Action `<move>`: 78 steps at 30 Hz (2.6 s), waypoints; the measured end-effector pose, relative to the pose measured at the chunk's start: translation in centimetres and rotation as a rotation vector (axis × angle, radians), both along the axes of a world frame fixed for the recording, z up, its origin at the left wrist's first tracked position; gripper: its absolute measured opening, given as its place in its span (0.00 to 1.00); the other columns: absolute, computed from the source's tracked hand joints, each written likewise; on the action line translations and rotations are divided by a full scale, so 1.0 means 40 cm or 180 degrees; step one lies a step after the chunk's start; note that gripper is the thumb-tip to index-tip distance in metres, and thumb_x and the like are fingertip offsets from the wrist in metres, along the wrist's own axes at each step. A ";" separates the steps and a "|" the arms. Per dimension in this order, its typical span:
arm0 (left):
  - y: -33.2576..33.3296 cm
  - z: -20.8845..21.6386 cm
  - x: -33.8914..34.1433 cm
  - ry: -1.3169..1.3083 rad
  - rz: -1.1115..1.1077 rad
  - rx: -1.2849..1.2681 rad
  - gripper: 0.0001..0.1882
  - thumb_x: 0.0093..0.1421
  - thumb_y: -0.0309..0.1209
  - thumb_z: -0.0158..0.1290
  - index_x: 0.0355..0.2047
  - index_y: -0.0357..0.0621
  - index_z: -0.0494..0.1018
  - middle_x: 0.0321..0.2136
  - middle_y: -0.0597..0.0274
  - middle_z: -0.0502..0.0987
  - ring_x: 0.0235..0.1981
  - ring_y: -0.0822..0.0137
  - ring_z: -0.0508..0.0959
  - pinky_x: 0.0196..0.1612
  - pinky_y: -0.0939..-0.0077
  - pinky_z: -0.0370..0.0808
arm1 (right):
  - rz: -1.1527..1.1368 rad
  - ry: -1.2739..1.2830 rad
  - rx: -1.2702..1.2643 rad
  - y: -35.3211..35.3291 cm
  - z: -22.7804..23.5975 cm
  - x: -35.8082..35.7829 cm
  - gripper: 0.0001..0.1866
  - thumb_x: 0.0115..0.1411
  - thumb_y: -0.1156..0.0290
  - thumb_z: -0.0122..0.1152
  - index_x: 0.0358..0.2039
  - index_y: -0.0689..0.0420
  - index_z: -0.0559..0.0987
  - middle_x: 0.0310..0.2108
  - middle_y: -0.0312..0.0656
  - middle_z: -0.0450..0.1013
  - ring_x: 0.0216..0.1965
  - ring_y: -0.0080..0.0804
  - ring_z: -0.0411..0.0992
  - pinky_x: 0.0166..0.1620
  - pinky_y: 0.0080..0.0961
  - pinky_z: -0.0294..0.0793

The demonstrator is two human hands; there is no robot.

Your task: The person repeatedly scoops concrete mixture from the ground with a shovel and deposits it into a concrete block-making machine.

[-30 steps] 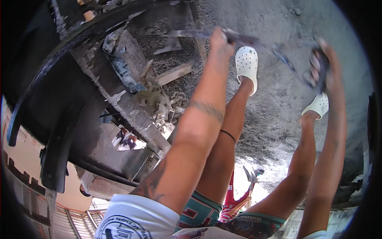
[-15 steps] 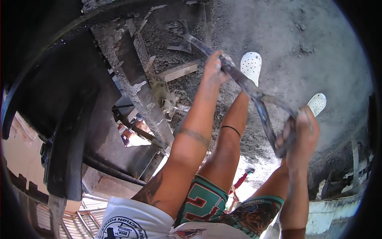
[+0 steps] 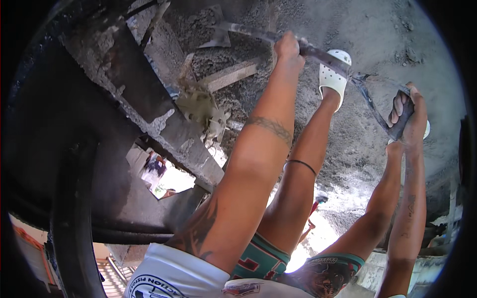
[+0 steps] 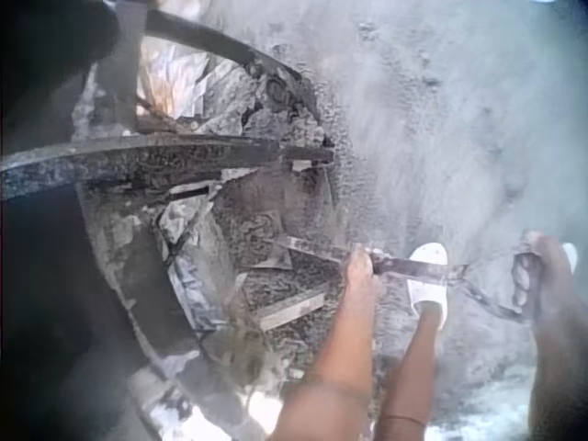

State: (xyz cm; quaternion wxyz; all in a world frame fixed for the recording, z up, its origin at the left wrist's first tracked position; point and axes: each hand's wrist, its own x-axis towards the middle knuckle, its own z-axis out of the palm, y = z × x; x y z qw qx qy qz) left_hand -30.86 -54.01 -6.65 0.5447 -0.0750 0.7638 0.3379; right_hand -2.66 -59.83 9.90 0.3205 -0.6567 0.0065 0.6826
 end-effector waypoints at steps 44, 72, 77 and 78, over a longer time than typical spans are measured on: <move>-0.195 0.316 0.681 -0.0016 0.0289 -0.0208 0.07 0.58 0.28 0.45 0.34 0.39 0.62 0.24 0.56 0.67 0.22 0.62 0.73 0.22 0.59 0.75 | -0.0554 0.0508 0.0037 -0.303 0.135 0.731 0.21 0.60 0.47 0.48 0.21 0.50 0.65 0.12 0.34 0.61 0.10 0.27 0.60 0.15 0.24 0.62; -1.224 1.483 0.428 -0.1637 0.3616 0.1704 0.07 0.52 0.28 0.44 0.18 0.47 0.61 0.14 0.63 0.64 0.16 0.65 0.68 0.22 0.69 0.72 | 0.5162 -0.0551 0.3812 -0.747 1.669 0.231 0.13 0.49 0.66 0.61 0.18 0.61 0.71 0.13 0.45 0.65 0.16 0.31 0.68 0.20 0.32 0.64; -1.349 1.761 0.328 -0.1641 0.3320 0.3020 0.15 0.58 0.42 0.47 0.24 0.44 0.66 0.19 0.62 0.70 0.22 0.65 0.74 0.27 0.72 0.74 | 0.6132 -0.0499 0.5621 -0.897 2.032 0.110 0.17 0.40 0.62 0.66 0.14 0.57 0.66 0.14 0.45 0.63 0.17 0.47 0.65 0.22 0.40 0.63; -1.376 1.801 0.313 -0.1594 0.3442 0.3160 0.15 0.58 0.42 0.47 0.24 0.44 0.66 0.19 0.62 0.70 0.22 0.65 0.74 0.27 0.72 0.74 | 0.6244 -0.0427 0.5763 -0.918 2.057 0.095 0.17 0.40 0.62 0.66 0.14 0.57 0.66 0.14 0.45 0.63 0.17 0.47 0.65 0.22 0.40 0.63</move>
